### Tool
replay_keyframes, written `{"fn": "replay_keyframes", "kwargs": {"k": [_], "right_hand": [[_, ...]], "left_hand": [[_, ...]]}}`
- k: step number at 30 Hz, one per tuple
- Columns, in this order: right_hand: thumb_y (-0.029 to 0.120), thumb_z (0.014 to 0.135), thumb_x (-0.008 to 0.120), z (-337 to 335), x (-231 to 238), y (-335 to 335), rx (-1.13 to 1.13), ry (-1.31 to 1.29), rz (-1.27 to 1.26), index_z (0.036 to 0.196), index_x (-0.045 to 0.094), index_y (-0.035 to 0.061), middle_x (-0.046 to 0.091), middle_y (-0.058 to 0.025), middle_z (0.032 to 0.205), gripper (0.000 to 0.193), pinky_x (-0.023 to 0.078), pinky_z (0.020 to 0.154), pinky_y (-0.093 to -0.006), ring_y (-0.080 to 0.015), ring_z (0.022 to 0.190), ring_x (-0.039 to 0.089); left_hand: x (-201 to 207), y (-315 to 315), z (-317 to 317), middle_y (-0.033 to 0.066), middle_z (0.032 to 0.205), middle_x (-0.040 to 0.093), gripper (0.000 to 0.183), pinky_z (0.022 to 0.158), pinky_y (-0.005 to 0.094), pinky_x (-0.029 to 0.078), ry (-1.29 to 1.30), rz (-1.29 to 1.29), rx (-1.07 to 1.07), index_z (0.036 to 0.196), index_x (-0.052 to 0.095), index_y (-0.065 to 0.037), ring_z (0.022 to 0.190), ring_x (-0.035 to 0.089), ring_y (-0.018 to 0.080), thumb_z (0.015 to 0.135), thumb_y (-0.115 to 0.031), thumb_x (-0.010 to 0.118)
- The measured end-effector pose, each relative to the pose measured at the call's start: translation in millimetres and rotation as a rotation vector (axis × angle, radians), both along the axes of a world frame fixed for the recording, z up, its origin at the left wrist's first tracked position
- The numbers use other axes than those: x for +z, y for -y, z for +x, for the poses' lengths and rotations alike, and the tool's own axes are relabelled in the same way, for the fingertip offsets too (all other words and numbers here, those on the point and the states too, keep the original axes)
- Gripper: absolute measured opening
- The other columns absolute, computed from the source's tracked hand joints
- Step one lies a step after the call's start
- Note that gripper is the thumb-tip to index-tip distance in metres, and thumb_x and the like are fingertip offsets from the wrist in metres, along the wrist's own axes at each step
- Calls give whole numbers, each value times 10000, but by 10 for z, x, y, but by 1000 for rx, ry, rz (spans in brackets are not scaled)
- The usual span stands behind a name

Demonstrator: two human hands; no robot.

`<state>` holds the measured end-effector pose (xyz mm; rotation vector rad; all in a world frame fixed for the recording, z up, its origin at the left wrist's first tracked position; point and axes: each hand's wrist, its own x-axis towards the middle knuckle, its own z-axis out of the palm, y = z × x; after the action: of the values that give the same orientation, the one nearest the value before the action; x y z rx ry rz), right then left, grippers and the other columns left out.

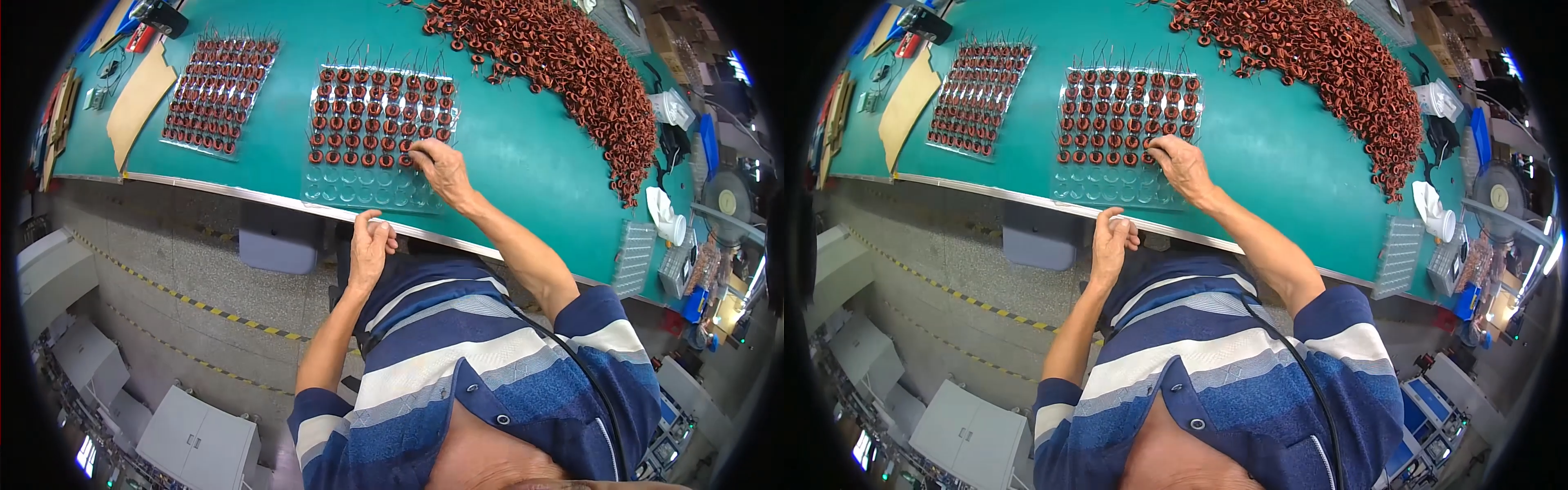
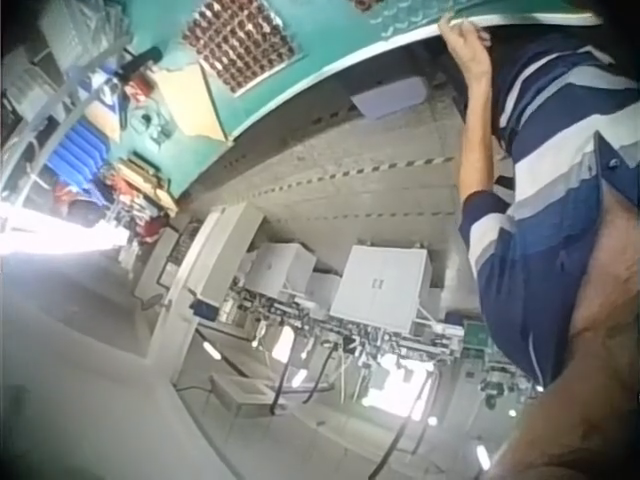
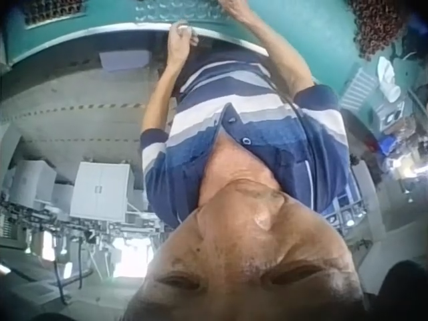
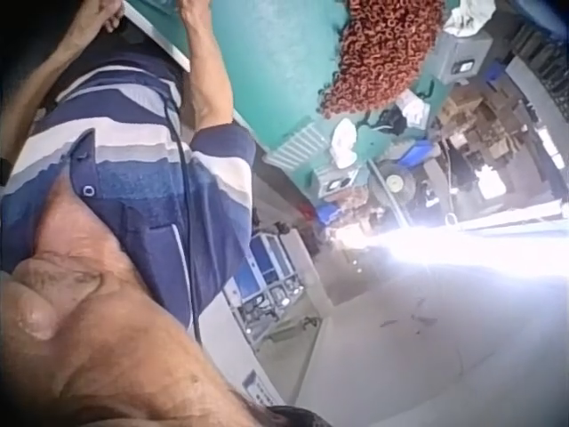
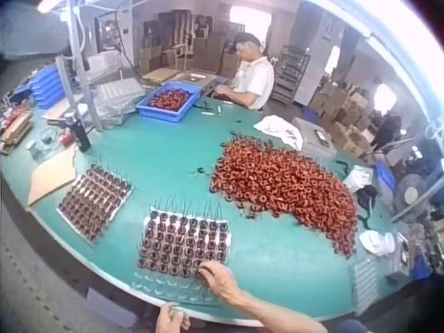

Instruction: Manually sorting small toroidal inductors and placing them into transparent plastic trays on a factory workbench.

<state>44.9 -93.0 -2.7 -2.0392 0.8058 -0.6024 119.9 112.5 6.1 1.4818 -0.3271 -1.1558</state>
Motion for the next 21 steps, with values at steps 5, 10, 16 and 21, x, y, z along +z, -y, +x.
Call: {"fn": "replay_keyframes", "kwargs": {"k": [5,10,16,21], "right_hand": [[103,853,650,-44,15,96,72,-31,-65,1043,596,31,632,-105,844,211,507,647,-324,-229,722,626],[157,854,656,-807,115,794,-126,-150,-130,1112,563,58,605,-127,984,293,521,705,-354,-261,780,624],[106,774,572,-2251,53,2180,-474,-669,-630,1269,442,41,453,-231,1195,516,484,815,-430,-379,1038,503],[254,804,680,-2698,-13,2456,-588,-744,-293,1379,364,86,339,-267,1358,677,445,948,-462,-409,1173,429]], "left_hand": [[41,-27,53,63,794,581,272,565,231,475,-75,29,4,1174,452,17,633,555,103,951,-134,491],[48,-86,60,52,757,556,204,528,241,437,-32,39,15,1105,502,-2,602,521,103,950,-133,493],[-11,-269,-76,39,687,495,190,462,256,422,-54,70,22,1020,512,-30,547,497,123,951,-205,536],[-348,-356,-41,104,737,573,216,463,316,503,-132,192,-14,1100,485,-9,552,578,196,934,-142,526]]}}
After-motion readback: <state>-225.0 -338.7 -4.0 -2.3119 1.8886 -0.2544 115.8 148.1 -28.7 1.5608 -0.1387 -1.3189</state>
